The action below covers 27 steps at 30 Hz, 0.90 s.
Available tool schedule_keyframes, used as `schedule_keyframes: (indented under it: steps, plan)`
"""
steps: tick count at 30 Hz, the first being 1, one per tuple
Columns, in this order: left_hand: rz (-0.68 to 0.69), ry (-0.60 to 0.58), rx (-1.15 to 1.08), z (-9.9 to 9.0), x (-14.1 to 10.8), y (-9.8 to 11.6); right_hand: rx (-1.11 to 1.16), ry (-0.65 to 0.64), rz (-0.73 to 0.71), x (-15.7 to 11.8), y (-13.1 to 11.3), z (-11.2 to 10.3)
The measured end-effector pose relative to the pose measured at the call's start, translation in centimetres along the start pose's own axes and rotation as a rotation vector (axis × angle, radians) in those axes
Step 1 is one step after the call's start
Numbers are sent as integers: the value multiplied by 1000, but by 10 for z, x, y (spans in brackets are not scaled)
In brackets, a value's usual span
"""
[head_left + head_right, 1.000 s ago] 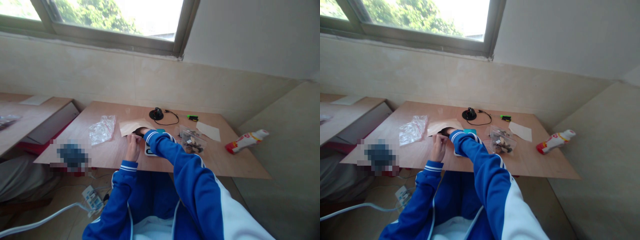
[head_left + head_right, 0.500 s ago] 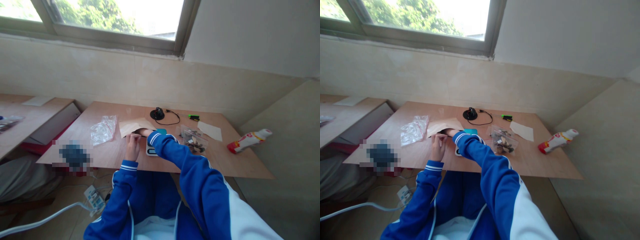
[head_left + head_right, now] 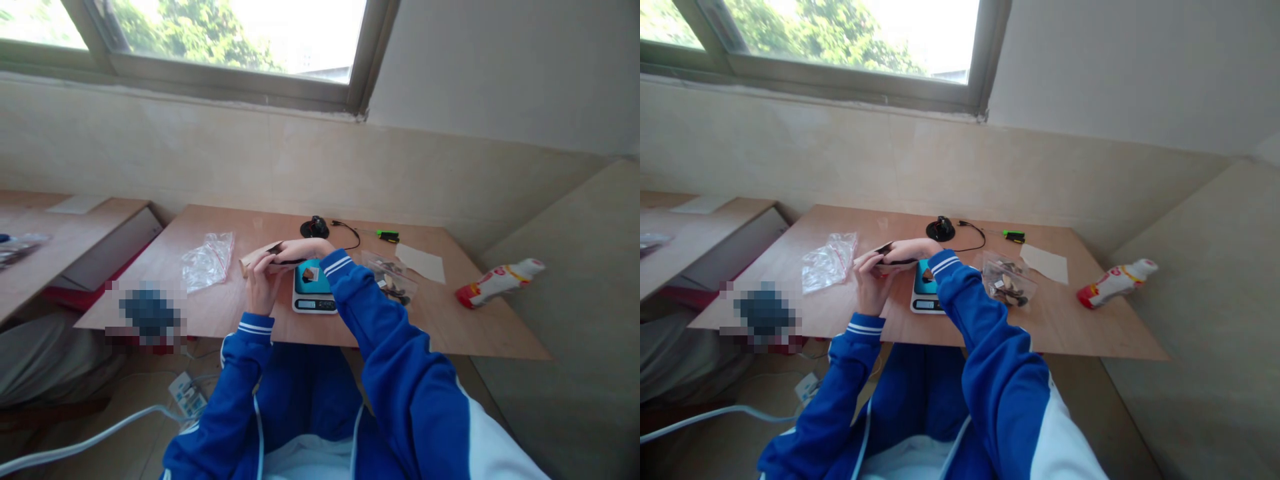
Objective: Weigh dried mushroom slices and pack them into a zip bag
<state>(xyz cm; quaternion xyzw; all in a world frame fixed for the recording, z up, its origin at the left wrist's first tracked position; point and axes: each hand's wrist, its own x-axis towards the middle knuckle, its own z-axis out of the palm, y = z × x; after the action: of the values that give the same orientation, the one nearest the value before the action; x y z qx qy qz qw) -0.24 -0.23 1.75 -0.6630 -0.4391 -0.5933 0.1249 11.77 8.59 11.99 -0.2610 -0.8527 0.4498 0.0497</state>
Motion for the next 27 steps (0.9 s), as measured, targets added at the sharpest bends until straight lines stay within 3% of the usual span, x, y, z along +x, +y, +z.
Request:
schedule_keyframes:
  steps: [3, 7, 15, 22, 25, 27]
  plan:
    - [35, -8, -34, -2, 3, -6, 51, -65, 49, -12, -10, -7]
    - [0, -50, -55, -4, 7, -14, 58, -31, -87, -27, -12, -13]
    - [-54, -50, -141, -1, 14, -18, 88, 167, -254, -43, -1, -10]
    - [-122, -109, -134, -2, 29, -30, 426, 487, -333, -47, -4, -11]
    - [-170, -128, -111, -4, 42, -36, 632, 621, -337, -69, 5, -13]
    - [-173, -162, -102, -6, 53, -39, 704, 700, -306, -88, 24, -10]
